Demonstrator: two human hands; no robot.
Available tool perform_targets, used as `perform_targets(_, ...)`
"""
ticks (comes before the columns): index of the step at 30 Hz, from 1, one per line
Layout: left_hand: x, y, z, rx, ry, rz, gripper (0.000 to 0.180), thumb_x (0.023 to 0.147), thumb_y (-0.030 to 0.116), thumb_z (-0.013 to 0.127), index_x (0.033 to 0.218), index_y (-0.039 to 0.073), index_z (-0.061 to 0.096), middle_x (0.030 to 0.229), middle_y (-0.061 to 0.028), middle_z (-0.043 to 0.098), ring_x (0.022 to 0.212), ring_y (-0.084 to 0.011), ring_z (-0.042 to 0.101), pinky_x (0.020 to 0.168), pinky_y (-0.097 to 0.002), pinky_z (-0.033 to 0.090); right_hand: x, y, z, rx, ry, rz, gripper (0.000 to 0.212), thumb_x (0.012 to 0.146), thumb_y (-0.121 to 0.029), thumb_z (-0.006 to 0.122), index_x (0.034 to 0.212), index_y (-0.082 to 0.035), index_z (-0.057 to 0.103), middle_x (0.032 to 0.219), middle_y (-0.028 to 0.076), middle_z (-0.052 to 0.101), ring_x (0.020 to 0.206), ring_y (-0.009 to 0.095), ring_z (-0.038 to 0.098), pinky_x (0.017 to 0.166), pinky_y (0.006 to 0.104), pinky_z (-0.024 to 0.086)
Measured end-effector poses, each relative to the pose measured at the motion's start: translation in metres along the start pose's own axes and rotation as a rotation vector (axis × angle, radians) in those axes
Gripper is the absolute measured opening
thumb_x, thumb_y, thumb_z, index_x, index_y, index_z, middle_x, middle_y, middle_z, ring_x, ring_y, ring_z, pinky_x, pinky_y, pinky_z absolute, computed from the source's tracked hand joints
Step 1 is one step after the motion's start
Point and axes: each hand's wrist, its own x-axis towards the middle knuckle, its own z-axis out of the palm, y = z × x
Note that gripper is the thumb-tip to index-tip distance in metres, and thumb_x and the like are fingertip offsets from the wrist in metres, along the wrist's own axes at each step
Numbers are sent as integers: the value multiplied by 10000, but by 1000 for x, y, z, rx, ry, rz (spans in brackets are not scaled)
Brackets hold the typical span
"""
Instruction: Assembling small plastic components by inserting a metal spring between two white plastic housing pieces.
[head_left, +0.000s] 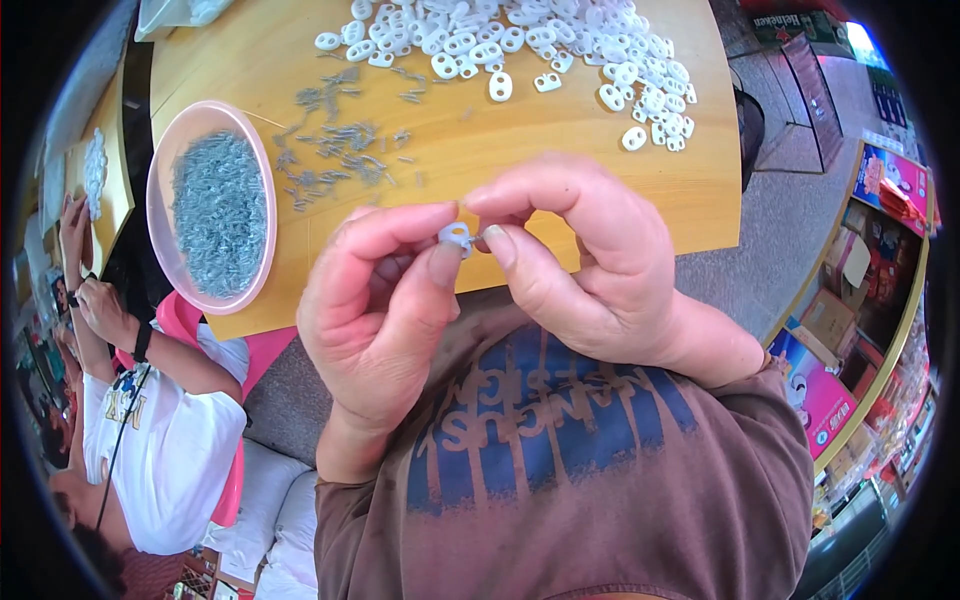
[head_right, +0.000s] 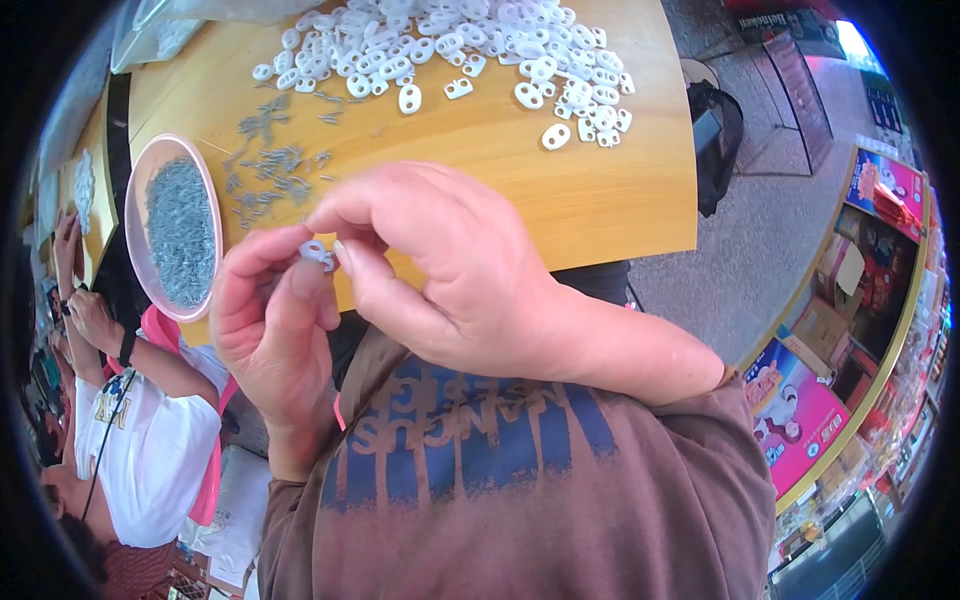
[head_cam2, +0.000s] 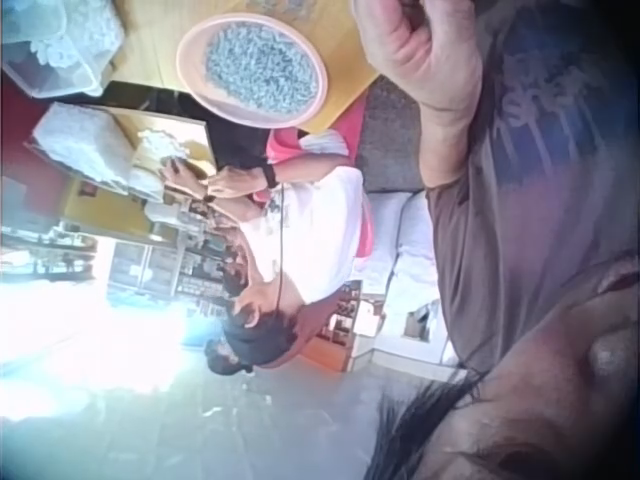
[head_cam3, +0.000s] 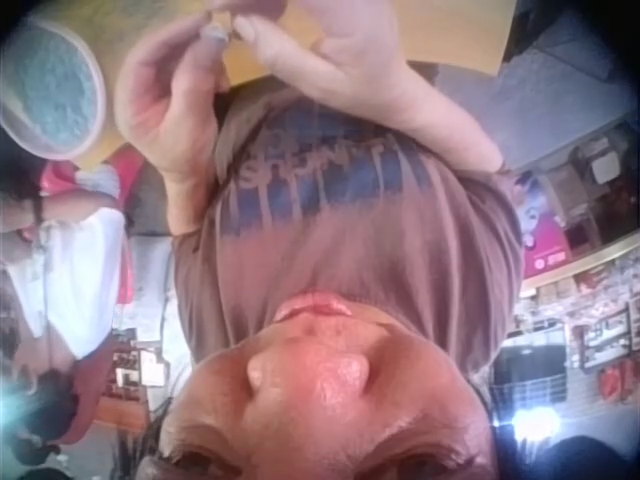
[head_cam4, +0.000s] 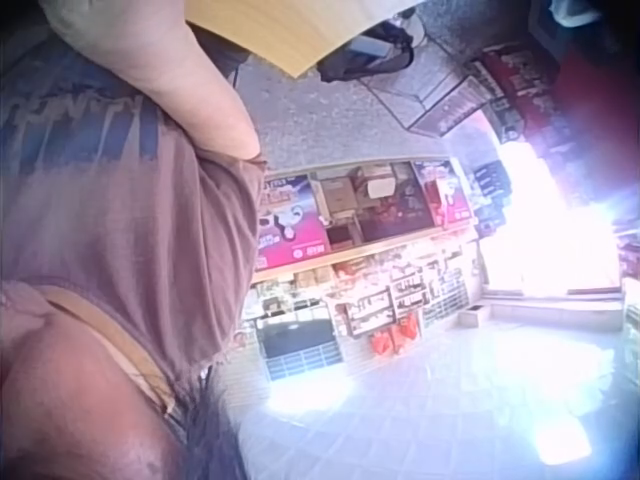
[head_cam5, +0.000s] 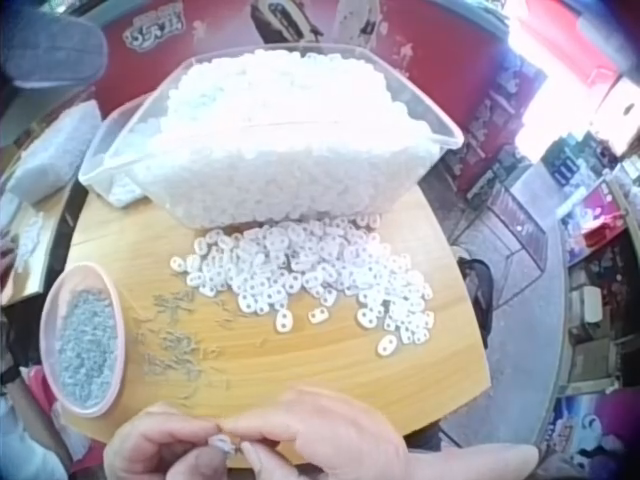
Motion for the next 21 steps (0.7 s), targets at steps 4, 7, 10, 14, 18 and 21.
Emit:
perform_targets(4,2,9,-7,30,10,-169,164,780,-41,534,939,-17,568,842,-49,544,754,-94,524,649,-196,425,0,-3,4,59,1,104,131,777,53,520,904,20,527,854,93,537,773,144,526,714,246,429)
perform_targets(7,2,-8,-15,6,-149,-89,165,802,-10,522,965,-8,547,864,-25,510,686,-56,495,594,-162,399,-11,-3,11,178,108,312,112,761,50,542,864,6,549,833,78,553,760,140,541,673,238,428)
perform_targets(10,1,-5,-19,71,-140,-13,166,800,-15,513,961,-10,554,856,-35,508,719,-62,499,625,-175,406,-10,-10,11,307,85,330,105,769,58,535,863,13,547,886,73,533,806,128,522,727,233,418)
perform_targets(14,0,-1,-18,-46,-121,-38,162,803,-3,520,961,-17,554,864,-39,514,750,-73,521,637,-182,424,-4,-14,12,443,76,430,104,776,52,541,873,14,540,887,69,529,799,126,523,729,233,424)
perform_targets(18,-2,-3,-21,-83,-129,-40,162,805,-10,511,961,-22,552,891,-58,528,798,-93,551,655,-193,441,-3,-16,17,485,87,490,105,795,19,538,900,12,530,843,54,545,777,118,530,717,230,430)
perform_targets(21,1,-4,-25,-72,-137,-29,159,806,-13,508,958,-27,551,896,-66,533,808,-101,561,653,-197,448,0,-17,21,437,94,510,110,806,3,536,915,10,522,824,47,551,764,110,531,710,222,429)
